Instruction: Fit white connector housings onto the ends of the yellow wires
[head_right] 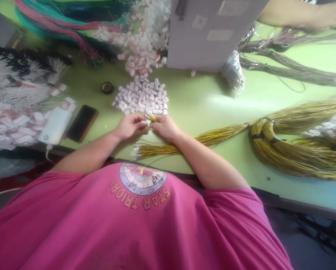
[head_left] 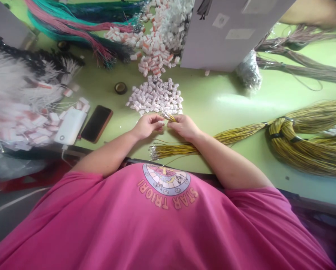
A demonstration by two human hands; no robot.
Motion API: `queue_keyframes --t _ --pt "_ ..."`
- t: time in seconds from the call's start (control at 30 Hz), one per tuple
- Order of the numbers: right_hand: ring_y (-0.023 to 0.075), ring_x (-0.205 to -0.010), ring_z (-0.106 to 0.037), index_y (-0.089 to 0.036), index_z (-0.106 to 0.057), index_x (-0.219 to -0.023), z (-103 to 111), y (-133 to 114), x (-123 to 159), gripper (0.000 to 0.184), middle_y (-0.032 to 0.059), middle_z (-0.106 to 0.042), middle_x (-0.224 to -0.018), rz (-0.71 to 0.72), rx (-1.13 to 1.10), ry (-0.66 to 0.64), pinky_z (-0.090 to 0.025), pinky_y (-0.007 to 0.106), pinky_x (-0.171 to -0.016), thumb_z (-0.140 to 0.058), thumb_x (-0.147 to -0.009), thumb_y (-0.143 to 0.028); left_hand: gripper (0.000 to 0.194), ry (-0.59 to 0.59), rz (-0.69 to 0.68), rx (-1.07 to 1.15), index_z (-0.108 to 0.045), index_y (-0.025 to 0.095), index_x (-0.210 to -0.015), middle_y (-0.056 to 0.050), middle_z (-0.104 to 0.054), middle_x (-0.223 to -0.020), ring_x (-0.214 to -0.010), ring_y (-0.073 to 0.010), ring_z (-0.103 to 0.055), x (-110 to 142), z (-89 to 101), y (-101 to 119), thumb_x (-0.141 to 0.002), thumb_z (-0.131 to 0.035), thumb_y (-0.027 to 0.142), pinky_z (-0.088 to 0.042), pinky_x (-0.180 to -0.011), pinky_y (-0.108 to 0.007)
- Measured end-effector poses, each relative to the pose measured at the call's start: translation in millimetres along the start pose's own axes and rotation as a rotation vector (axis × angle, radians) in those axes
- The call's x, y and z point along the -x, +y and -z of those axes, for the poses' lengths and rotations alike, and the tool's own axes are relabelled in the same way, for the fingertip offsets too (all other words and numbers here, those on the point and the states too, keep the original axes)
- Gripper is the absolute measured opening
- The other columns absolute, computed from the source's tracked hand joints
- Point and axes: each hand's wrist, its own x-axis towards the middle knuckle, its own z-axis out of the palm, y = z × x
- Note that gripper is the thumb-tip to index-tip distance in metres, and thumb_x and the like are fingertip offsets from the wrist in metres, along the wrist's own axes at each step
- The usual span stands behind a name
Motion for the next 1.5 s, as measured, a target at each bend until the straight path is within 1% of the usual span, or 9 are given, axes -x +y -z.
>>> queue_keyframes --t 0.23,0.4,0.53,0.67,0.87,1.0,1.1,1.27,1.5 --pt "0.0115 -0.063 -0.055 -0.014 -0.068 -0.076 0.8 5.1 -2.8 0.018 0.0012 -0.066 -0.070 0.098 0.083 -0.076 -0.045 0.024 -0.062 -0.061 -0.070 -0.029 0.011 -0.027 0.003 -0.053 -0.064 0.010 -0.083 -0.003 -0.064 -0.064 -0.056 -0.0109 -0.062 1.3 -7.4 -5.1 -0.075 -0.068 0.017 -0.052 -0.062 -0.029" --pt "0.0095 -0.056 -0.050 -0.013 -0.069 -0.080 0.4 9.2 -2.5 0.021 -0.0013 -0.060 -0.060 0.080 0.079 -0.025 -0.043 0.023 -0.058 -0.062 -0.072 -0.031 0.015 -0.020 -0.082 -0.283 -0.066 0.012 -0.090 -0.005 -0.066 -0.073 -0.064 -0.0123 -0.061 3.1 -6.4 -2.9 -0.079 -0.063 0.022 -0.050 -0.069 -0.030" --pt "0.0083 -0.057 -0.048 -0.013 -0.067 -0.077 1.5 14.6 -3.2 0.021 -0.0023 -0.057 -0.062 0.115 0.002 0.155 -0.040 0.023 -0.057 -0.066 -0.069 -0.032 0.017 0.068 -0.284 -0.625 -0.068 0.018 -0.093 -0.007 -0.066 -0.097 -0.087 -0.0177 -0.058 4.8 19.4 11.9 -0.077 -0.066 0.023 -0.044 -0.085 -0.033" --pt "0.0079 -0.052 -0.045 -0.011 -0.067 -0.085 5.0 15.5 -7.2 0.029 -0.0032 -0.054 -0.057 0.028 -0.128 0.166 -0.038 0.023 -0.053 -0.069 -0.064 -0.031 0.013 0.343 -0.329 -0.744 -0.069 0.020 -0.087 -0.007 -0.061 -0.093 -0.093 -0.0210 -0.055 -1.1 52.8 25.3 -0.076 -0.063 0.015 -0.041 -0.084 -0.029" --pt "0.0067 -0.044 -0.040 -0.015 -0.062 -0.078 6.0 12.0 -8.4 0.014 -0.0052 -0.049 -0.049 0.047 -0.129 0.068 -0.028 0.022 -0.045 -0.062 -0.066 -0.023 0.013 0.246 -0.243 -0.878 -0.068 0.018 -0.069 -0.007 -0.055 -0.078 -0.079 -0.0197 -0.053 -17.4 66.7 14.9 -0.074 -0.059 0.010 -0.040 -0.076 -0.029" --pt "0.0048 -0.042 -0.033 -0.017 -0.054 -0.065 3.8 9.8 -6.2 0.007 -0.0072 -0.041 -0.045 0.053 -0.116 0.091 -0.022 0.021 -0.043 -0.060 -0.065 -0.021 0.011 0.284 -0.239 -0.750 -0.068 0.017 -0.075 -0.007 -0.056 -0.085 -0.089 -0.0200 -0.053 -16.9 60.5 15.4 -0.071 -0.061 0.009 -0.042 -0.083 -0.028" --pt "0.0054 -0.041 -0.032 -0.017 -0.056 -0.069 2.3 7.4 -4.5 0.008 -0.0074 -0.041 -0.044 0.038 -0.126 0.064 -0.022 0.021 -0.043 -0.059 -0.065 -0.023 0.012 0.254 -0.224 -0.559 -0.066 0.016 -0.086 -0.006 -0.058 -0.089 -0.085 -0.0164 -0.057 -7.7 43.1 26.0 -0.076 -0.061 0.014 -0.046 -0.082 -0.028" --pt "0.0068 -0.042 -0.037 -0.018 -0.057 -0.078 -0.2 3.5 -2.3 0.014 -0.0050 -0.052 -0.050 0.047 -0.068 0.049 -0.026 0.022 -0.043 -0.056 -0.064 -0.022 0.004 0.092 0.052 0.009 -0.055 0.014 -0.084 0.000 -0.059 -0.070 -0.064 -0.0100 -0.061 -0.2 11.2 31.8 -0.082 -0.058 0.013 -0.053 -0.068 -0.027" --pt "0.0071 -0.048 -0.037 -0.016 -0.057 -0.067 -0.5 1.0 -4.0 0.010 -0.0053 -0.045 -0.051 0.049 0.032 0.112 -0.029 0.022 -0.047 -0.057 -0.064 -0.026 0.007 0.118 0.157 0.265 -0.059 0.013 -0.090 0.002 -0.058 -0.061 -0.053 -0.0064 -0.059 -5.6 13.6 17.4 -0.083 -0.059 0.011 -0.052 -0.056 -0.020"
